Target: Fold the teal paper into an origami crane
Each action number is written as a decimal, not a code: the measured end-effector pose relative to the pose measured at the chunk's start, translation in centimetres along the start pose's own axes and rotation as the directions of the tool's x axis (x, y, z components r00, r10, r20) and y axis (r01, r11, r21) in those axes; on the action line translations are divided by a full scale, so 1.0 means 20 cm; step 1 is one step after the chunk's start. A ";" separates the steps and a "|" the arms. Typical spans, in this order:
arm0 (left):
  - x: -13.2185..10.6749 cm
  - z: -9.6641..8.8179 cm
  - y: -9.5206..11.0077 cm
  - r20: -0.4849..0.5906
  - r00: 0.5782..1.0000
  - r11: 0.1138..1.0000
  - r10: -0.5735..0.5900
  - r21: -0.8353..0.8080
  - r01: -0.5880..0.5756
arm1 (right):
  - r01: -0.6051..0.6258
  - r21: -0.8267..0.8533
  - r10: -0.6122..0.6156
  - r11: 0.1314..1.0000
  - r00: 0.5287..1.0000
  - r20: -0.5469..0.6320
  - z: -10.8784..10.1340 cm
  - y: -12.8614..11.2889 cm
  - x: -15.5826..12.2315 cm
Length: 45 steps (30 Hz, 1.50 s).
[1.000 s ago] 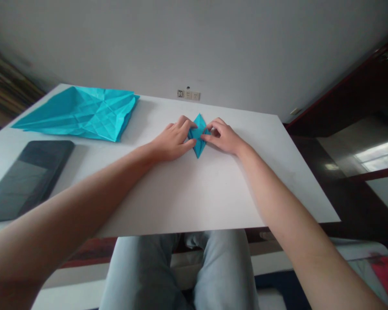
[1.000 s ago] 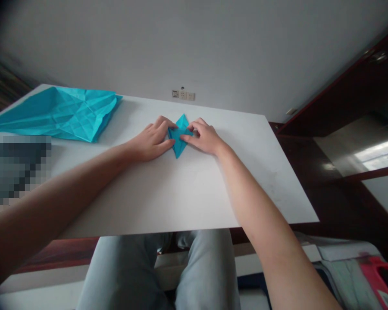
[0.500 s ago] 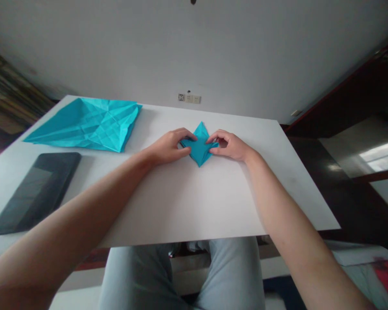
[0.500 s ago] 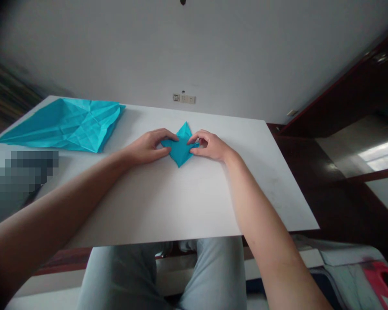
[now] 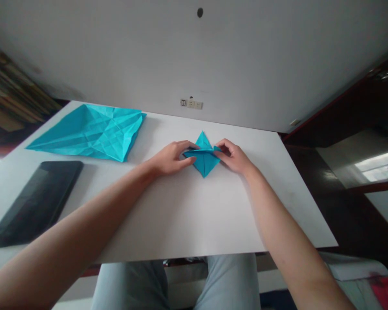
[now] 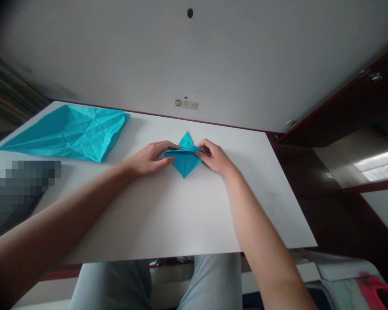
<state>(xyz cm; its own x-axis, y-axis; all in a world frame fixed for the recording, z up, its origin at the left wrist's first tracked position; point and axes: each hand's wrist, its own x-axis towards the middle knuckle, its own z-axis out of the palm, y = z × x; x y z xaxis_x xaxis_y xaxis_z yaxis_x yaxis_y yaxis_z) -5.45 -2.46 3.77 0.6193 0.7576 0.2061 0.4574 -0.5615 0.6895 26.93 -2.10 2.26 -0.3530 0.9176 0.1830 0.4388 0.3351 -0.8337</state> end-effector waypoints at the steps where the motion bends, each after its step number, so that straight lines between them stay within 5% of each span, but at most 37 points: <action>1: 0.00 0.01 0.00 -0.013 1.000 1.000 -0.011 -0.002 0.011 | 0.001 -0.013 -0.001 1.000 1.000 -0.010 0.00 0.00 0.00; 10: 0.01 0.06 0.03 -0.212 0.968 0.989 -0.138 0.030 0.148 | 0.102 -0.139 -0.092 0.985 0.993 0.073 0.03 -0.05 -0.02; 16: 0.00 0.08 0.05 -0.247 0.956 0.983 -0.156 0.052 0.174 | 0.291 -0.244 -0.286 0.925 0.957 0.053 0.02 -0.08 -0.02; 21: 0.00 0.08 0.05 -0.255 0.952 0.982 -0.172 0.036 0.187 | 0.321 -0.285 -0.300 0.903 0.947 0.115 -0.01 -0.08 -0.03; 24: 0.01 0.08 0.05 -0.253 0.952 0.982 -0.171 0.032 0.185 | 0.280 -0.269 -0.275 0.922 0.960 0.057 0.00 -0.08 -0.03; 31: 0.00 0.10 0.04 -0.202 0.973 0.994 -0.108 -0.014 0.107 | -0.028 -0.167 0.004 0.986 0.989 -0.146 0.05 -0.08 -0.02; 36: 0.00 0.12 0.04 -0.249 0.964 0.995 -0.096 -0.011 0.096 | -0.081 -0.162 0.057 0.983 0.988 -0.143 0.05 -0.07 -0.01; 45: -0.01 0.09 0.12 -0.162 0.981 0.987 -0.104 0.102 0.121 | -0.081 -0.143 0.061 0.986 0.988 -0.139 0.03 -0.06 0.00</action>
<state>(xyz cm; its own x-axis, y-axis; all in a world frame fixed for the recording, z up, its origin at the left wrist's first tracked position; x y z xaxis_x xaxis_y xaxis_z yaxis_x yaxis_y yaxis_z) -3.36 -4.63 4.20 0.4569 0.8556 0.2433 0.5916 -0.4966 0.6352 25.83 -2.70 2.97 -0.2072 0.9572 0.2020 0.5797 0.2865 -0.7628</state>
